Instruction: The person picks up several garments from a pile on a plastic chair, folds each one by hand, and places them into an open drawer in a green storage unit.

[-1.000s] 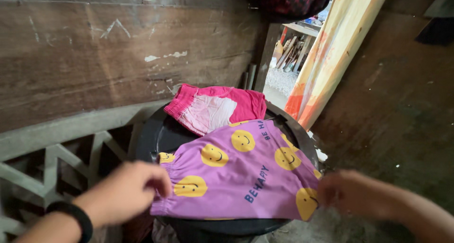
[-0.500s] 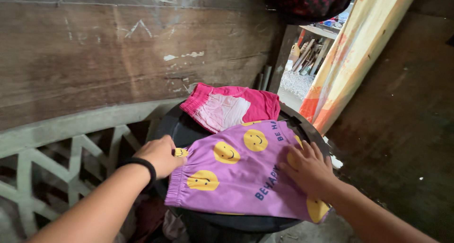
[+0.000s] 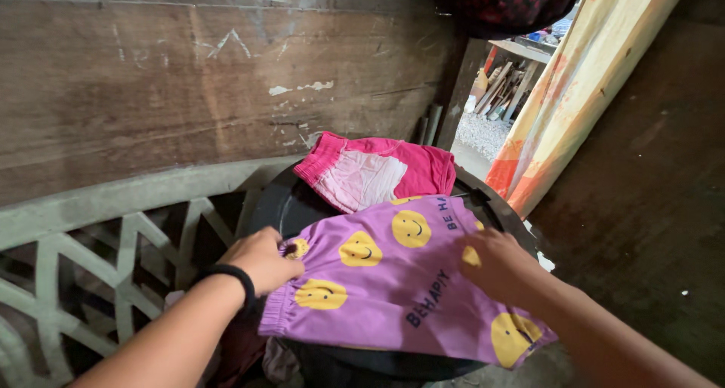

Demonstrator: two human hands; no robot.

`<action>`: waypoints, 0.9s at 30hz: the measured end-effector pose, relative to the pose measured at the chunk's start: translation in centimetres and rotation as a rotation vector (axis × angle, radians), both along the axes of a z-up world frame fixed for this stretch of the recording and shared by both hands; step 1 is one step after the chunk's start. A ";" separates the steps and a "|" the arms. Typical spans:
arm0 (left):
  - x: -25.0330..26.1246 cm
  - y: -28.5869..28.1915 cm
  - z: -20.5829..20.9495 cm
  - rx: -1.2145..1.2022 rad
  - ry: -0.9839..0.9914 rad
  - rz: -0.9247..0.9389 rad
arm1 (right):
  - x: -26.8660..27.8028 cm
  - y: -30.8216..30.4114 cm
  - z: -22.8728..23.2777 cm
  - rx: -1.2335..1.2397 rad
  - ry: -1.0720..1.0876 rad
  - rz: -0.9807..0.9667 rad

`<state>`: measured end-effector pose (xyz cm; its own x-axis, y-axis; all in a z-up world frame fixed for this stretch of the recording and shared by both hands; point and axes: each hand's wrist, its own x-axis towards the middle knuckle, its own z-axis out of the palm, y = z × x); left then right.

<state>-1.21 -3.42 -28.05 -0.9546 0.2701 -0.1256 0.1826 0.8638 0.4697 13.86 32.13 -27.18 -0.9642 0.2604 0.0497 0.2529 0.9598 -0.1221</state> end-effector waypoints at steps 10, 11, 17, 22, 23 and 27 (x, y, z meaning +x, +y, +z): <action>2.3 3.3 1.4 0.154 0.645 -0.289 | -10.4 8.0 -1.7 -0.034 0.310 0.341; 2.2 4.1 1.1 0.158 0.677 -0.380 | -11.5 7.9 -1.9 -0.016 0.264 0.323; -0.9 5.4 -1.8 -0.030 0.373 -0.273 | -13.1 6.3 -0.9 0.101 0.191 0.356; -3.4 4.9 -0.6 -0.129 0.174 -0.275 | -8.4 4.3 4.0 0.044 0.389 0.499; -3.5 4.9 -0.1 -0.159 0.118 -0.279 | -6.5 4.2 4.9 -0.017 0.386 0.503; -3.6 4.0 1.0 -0.098 0.247 -0.352 | 1.6 3.1 5.3 -0.024 0.409 0.612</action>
